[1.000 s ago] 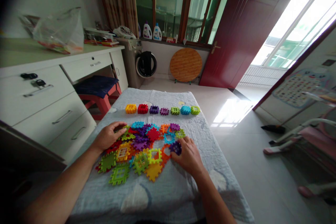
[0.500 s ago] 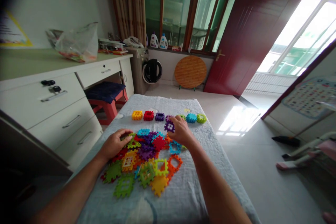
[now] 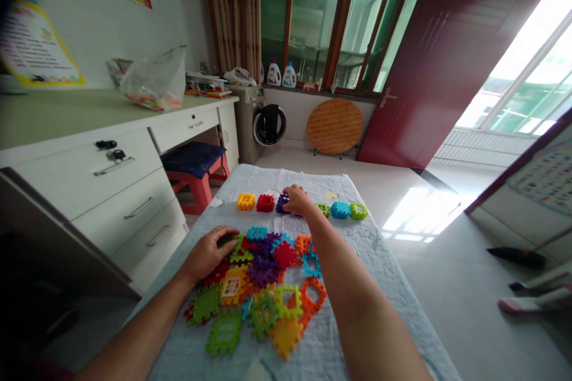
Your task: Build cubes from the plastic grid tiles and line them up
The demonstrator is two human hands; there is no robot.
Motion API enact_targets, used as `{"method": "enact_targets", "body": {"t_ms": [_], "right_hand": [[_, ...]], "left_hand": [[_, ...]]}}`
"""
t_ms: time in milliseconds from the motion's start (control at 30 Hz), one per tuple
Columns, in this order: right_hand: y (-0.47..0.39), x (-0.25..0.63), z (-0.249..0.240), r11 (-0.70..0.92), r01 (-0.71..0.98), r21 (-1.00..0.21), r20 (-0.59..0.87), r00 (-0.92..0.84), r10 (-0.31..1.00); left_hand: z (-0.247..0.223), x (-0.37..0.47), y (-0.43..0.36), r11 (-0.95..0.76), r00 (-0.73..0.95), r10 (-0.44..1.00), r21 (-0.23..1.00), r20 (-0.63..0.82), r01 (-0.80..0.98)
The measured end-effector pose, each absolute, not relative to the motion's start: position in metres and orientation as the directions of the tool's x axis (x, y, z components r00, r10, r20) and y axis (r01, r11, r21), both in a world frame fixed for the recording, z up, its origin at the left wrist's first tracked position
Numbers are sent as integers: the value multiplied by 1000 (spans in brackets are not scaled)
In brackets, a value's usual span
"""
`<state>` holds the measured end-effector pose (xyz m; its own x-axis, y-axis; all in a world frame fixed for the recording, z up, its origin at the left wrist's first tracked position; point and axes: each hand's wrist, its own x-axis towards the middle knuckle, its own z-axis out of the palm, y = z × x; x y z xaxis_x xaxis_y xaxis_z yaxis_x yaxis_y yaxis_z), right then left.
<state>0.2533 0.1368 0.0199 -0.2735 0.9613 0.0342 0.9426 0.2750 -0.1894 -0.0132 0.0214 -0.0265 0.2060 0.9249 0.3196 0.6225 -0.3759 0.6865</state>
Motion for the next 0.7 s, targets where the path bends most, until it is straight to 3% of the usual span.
{"method": "enact_targets", "body": {"t_ms": [300, 567, 700], "right_hand": [[137, 246, 11, 269, 947, -177, -12, -276, 961], [90, 288, 33, 370, 849, -377, 244, -294, 924], [45, 320, 31, 376, 835, -401, 125, -356, 926]], "left_hand": [[-27, -13, 21, -383, 210, 922, 679, 325, 626], [-27, -14, 22, -360, 202, 932, 694, 301, 624], [-28, -13, 21, -364, 197, 930, 700, 310, 615]]}}
